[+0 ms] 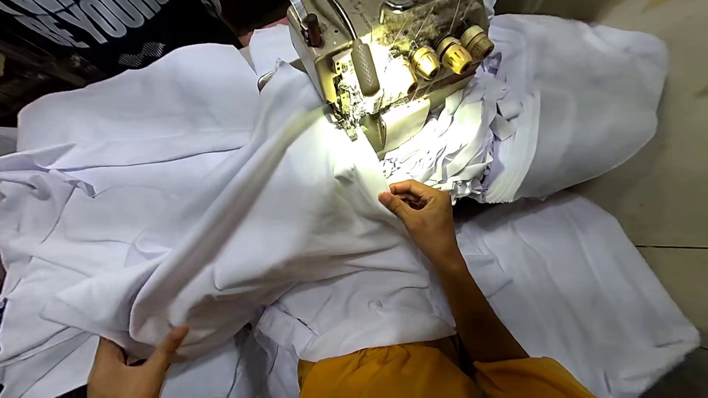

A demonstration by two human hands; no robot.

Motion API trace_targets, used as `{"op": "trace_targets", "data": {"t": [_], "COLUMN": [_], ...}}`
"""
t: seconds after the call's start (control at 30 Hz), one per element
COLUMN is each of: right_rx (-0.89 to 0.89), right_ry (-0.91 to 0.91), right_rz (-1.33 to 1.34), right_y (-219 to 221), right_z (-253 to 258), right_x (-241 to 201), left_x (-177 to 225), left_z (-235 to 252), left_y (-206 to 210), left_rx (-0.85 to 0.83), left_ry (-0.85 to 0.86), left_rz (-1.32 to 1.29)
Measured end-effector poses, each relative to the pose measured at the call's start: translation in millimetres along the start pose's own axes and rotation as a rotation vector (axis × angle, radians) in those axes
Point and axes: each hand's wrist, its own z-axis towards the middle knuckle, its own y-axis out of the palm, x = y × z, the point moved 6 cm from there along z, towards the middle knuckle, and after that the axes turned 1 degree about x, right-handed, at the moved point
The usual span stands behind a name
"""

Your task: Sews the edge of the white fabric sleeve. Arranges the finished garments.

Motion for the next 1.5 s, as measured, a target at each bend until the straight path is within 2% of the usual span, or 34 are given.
{"op": "trace_targets", "data": {"t": [0.07,0.13,0.2,0.3,0.37,0.43,0.6,0.73,0.87,0.93,1.5], "right_rx": [-0.013,-0.011,-0.003,-0.008,-0.021,-0.028,-0.021,-0.035,-0.028,-0.025,0.004], "right_ry": [0.003,0.001,-0.003,-0.023,-0.021,0.005,0.021,0.032,0.012,0.01,-0.041], "right_rz": [-0.007,-0.012,-0.02,-0.017,-0.025,-0.042,-0.049,-0.007,0.055,0.066,-0.004], "right_y": [-1,-2,-3,-5,-4,-3,-6,-7,-4,-3,4], "right_z": [-3,-6,-9,-12,-13,-13,-11,-8,-10,-11,5], "right_x": [2,5,6,4,3,2,4,9,9,8,1], "left_x": [-4,-9,-9,-10,-7,-13,-56,-56,-28,-33,-48], "left_z": [-20,-35,-46,-46,-37,-25,10,19,10,12,96], "left_y": [12,21,20,2,-11,-24,-50,-40,-17,-15,-28], "left_rx": [0.07,0.154,0.223,0.267,0.261,0.215,0.13,0.1,0.144,0.166,0.187], "left_ry": [0.017,0.14,0.17,0.115,0.092,0.066,0.059,0.034,-0.038,-0.046,0.094], "left_rz": [0.074,0.056,-0.117,-0.495,-0.571,-0.539,-0.388,-0.404,-0.481,-0.493,-0.498]}}
